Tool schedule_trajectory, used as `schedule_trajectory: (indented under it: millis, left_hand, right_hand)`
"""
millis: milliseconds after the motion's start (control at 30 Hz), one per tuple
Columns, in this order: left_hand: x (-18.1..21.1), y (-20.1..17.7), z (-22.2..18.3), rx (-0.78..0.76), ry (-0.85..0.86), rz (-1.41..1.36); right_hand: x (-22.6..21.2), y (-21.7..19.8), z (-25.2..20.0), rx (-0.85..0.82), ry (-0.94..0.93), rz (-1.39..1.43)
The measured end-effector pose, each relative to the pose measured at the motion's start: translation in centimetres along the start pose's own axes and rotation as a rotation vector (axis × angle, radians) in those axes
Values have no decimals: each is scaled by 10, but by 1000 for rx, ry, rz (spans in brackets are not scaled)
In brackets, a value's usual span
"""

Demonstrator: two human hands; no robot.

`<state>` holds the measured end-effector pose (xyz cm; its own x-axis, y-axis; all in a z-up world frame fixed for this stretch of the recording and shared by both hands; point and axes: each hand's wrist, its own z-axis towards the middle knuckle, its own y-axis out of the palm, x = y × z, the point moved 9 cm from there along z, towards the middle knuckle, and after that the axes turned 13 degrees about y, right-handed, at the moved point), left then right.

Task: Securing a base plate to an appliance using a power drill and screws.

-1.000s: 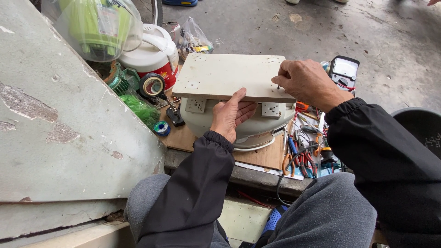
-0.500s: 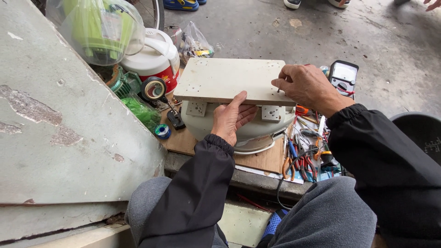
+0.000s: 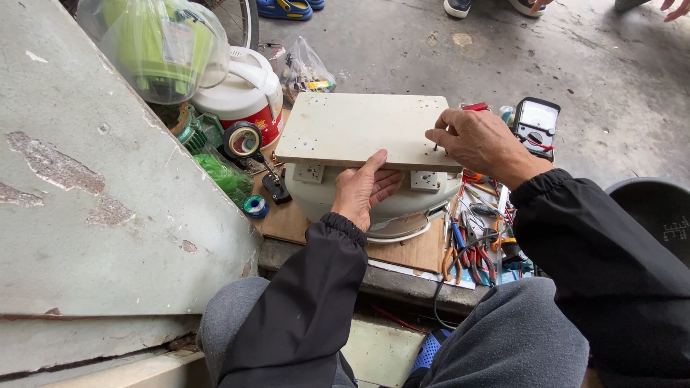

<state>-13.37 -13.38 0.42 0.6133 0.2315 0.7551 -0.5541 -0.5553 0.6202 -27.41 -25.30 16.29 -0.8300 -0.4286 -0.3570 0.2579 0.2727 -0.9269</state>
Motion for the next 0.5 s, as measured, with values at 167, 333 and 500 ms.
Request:
schedule_trajectory:
  millis: [167, 333, 500]
  left_hand:
    - [-6, -3, 3, 14, 2, 15]
    - [-14, -9, 5, 10, 2, 27]
    - [-21, -16, 2, 15, -19, 37]
  right_hand:
    - [10, 6, 3, -23, 14, 24]
    - [12, 5, 2, -30, 32, 71]
    - [20, -4, -16, 45, 91, 158]
